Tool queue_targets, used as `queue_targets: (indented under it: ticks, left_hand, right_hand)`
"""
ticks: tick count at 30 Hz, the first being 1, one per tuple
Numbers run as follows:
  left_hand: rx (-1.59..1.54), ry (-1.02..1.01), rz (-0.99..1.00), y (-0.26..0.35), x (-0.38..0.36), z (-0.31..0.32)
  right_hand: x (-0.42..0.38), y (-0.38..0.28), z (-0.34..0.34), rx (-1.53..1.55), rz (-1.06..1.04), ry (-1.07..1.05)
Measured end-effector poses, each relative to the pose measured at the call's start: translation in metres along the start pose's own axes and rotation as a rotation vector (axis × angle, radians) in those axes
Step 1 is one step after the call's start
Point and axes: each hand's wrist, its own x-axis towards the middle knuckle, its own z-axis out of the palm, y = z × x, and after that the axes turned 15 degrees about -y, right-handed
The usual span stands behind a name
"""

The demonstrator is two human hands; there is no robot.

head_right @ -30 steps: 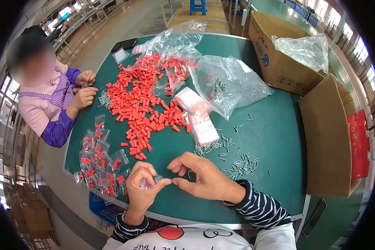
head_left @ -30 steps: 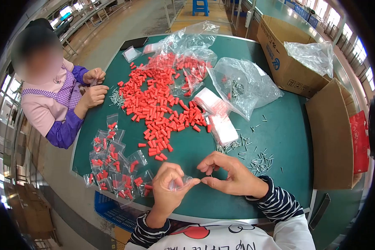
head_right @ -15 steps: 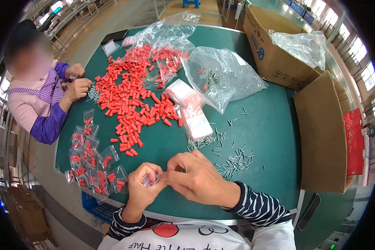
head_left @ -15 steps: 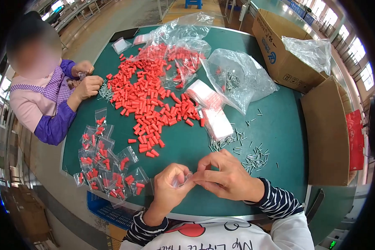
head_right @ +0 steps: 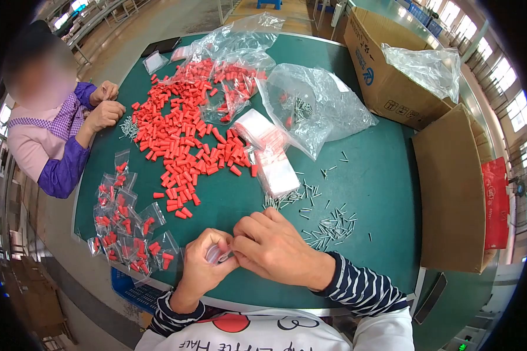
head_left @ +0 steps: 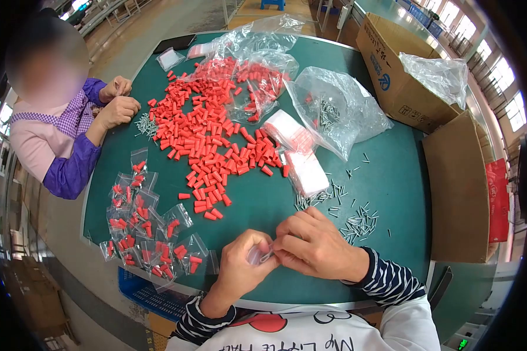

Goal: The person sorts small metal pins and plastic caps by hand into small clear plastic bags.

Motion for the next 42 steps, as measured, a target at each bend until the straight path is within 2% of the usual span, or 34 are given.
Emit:
queue_targets:
  ticks: [5, 12, 15, 18, 21, 24, 27, 30, 33, 37, 42]
  left_hand:
    - [-0.105, -0.015, 0.069, 0.004, 0.0, -0.015]
    - [-0.001, -0.08, 0.005, 0.008, -0.001, -0.019]
    - [0.021, 0.068, -0.032, 0.01, -0.001, -0.013]
    - [-0.045, 0.129, -0.031, 0.006, -0.001, -0.011]
    - [-0.114, 0.084, -0.051, 0.006, -0.002, -0.01]
    - [-0.01, -0.005, -0.03, 0.014, -0.002, -0.012]
    - [-0.177, -0.053, 0.051, 0.006, -0.003, -0.012]
    - [-0.171, -0.24, -0.108, 0.026, -0.003, -0.021]
    - [-0.152, -0.355, 0.018, 0.013, -0.006, -0.018]
    - [-0.235, -0.403, 0.023, 0.011, -0.007, -0.016]
    - [-0.269, -0.301, 0.064, 0.013, -0.004, -0.008]
  right_hand:
    - [-0.002, 0.007, -0.011, -0.115, -0.037, 0.001]
    - [-0.002, 0.004, -0.005, -0.155, -0.101, 0.016]
    - [-0.003, 0.003, -0.003, -0.183, -0.124, 0.037]
    - [-0.004, 0.001, -0.004, -0.211, -0.15, 0.071]
    - [-0.009, 0.001, -0.005, -0.286, -0.261, 0.014]
    - [-0.014, -0.001, 0.004, -0.255, -0.269, -0.066]
    - [-0.017, -0.002, 0.004, -0.113, -0.235, -0.051]
    - [-0.021, -0.008, 0.001, -0.015, -0.252, 0.009]
    - [-0.028, -0.013, 0.006, 0.073, -0.272, 0.005]
    - [-0.038, -0.018, 0.001, 0.205, -0.223, -0.035]
    - [-0.051, -0.019, -0.019, 0.366, -0.08, 0.082]
